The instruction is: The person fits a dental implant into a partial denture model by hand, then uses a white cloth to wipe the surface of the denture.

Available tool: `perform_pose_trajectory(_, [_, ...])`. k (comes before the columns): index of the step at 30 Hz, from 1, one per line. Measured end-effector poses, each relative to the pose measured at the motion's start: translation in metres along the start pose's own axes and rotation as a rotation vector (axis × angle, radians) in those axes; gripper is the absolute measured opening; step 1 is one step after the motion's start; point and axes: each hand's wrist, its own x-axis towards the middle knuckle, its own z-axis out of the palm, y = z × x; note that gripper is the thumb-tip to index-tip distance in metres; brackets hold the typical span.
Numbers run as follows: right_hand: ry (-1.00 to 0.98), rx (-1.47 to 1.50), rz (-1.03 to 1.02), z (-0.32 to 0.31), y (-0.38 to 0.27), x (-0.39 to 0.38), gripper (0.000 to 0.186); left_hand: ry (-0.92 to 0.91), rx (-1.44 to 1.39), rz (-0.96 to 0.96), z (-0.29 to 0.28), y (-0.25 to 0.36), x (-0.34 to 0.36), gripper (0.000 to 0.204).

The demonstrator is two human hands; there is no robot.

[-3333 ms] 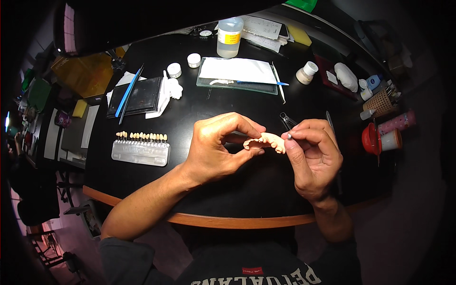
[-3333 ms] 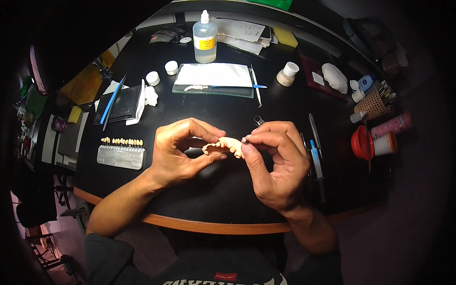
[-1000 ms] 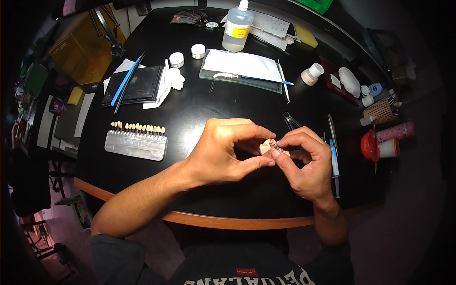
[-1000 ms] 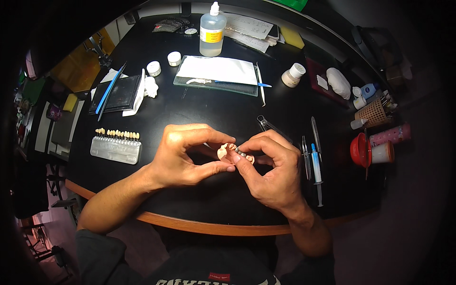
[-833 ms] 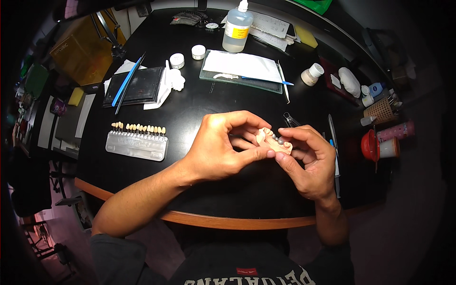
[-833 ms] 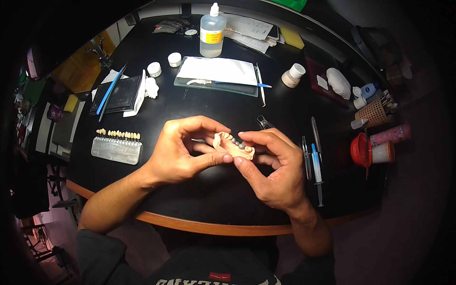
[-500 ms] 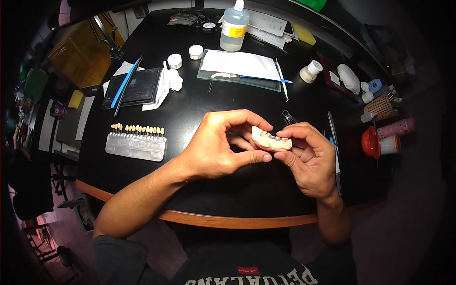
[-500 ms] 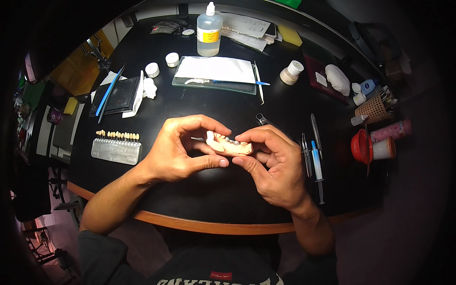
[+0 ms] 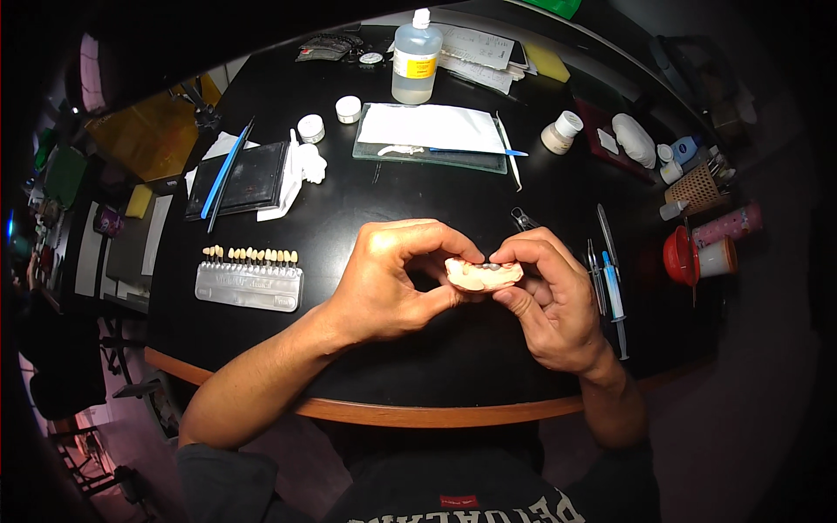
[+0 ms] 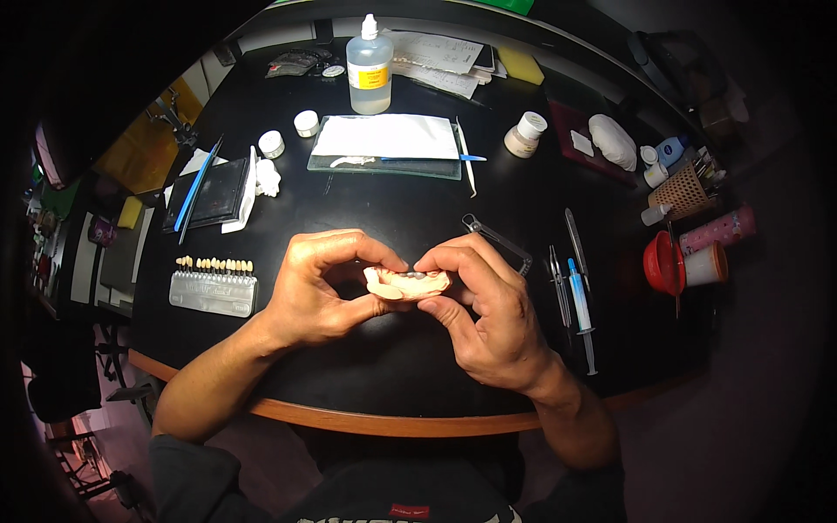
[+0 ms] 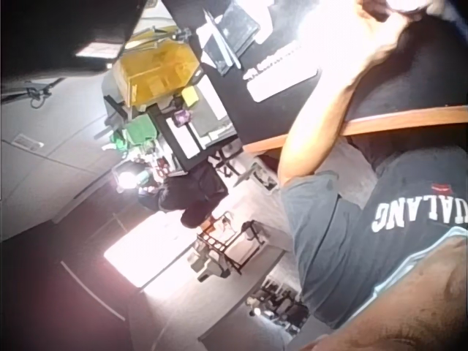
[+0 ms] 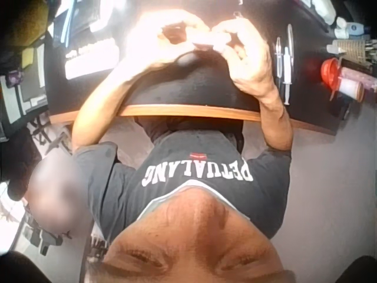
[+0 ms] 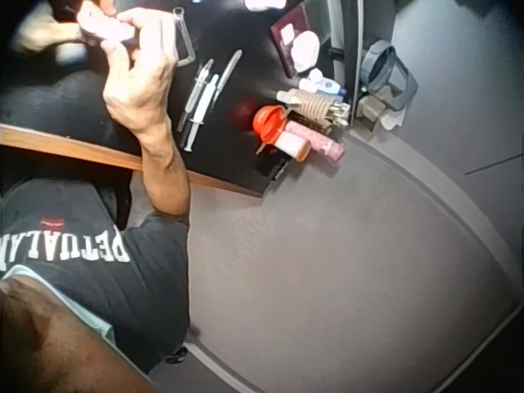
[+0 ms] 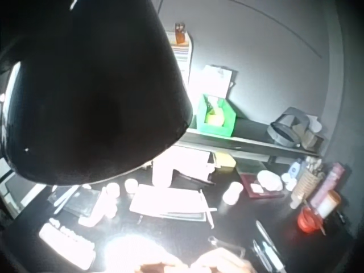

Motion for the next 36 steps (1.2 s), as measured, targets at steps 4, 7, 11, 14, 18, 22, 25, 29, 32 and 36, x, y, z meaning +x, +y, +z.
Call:
perform_pose_trajectory(4, [0.041,0.036,-0.043,0.000,0.007,-0.001,0.027,0.018,0.001,0.033,0.002,-0.004,0.001,0.024])
perform_pose_trajectory(7, [0.049,0.061,-0.045,0.001,0.009,0.000,0.029,0.031,0.017,0.033,0.002,-0.002,0.003,0.024])
perform_pose_trajectory(11, [0.172,0.321,0.084,0.007,0.010,-0.005,0.034,0.095,0.065,0.065,0.004,-0.002,0.000,0.022])
perform_pose_trajectory(14, [0.136,0.463,0.199,0.004,0.011,-0.005,0.035,0.100,0.222,0.230,0.002,0.000,0.002,0.023])
perform_pose_trajectory(18, [0.145,0.497,0.197,0.005,0.020,-0.009,0.030,0.083,0.366,0.386,0.006,0.001,0.005,0.028])
perform_pose_trajectory(22, [0.306,0.411,0.008,0.016,0.023,-0.006,0.025,0.111,0.078,0.106,0.012,0.014,0.005,0.052])
perform_pose_trajectory(25, [0.318,0.181,-0.132,0.017,0.024,-0.004,0.023,0.091,0.025,0.019,0.010,0.008,0.001,0.055])
perform_pose_trajectory(29, [0.305,0.079,-0.182,0.019,0.024,-0.004,0.023,0.102,0.137,0.092,0.010,0.001,-0.001,0.039])
perform_pose_trajectory(32, [0.295,0.045,-0.224,0.019,0.024,-0.005,0.022,0.111,0.224,0.193,0.008,0.001,0.000,0.034])
perform_pose_trajectory(36, [0.285,0.027,-0.218,0.020,0.021,-0.004,0.022,0.141,0.260,0.263,0.007,0.002,0.001,0.032])
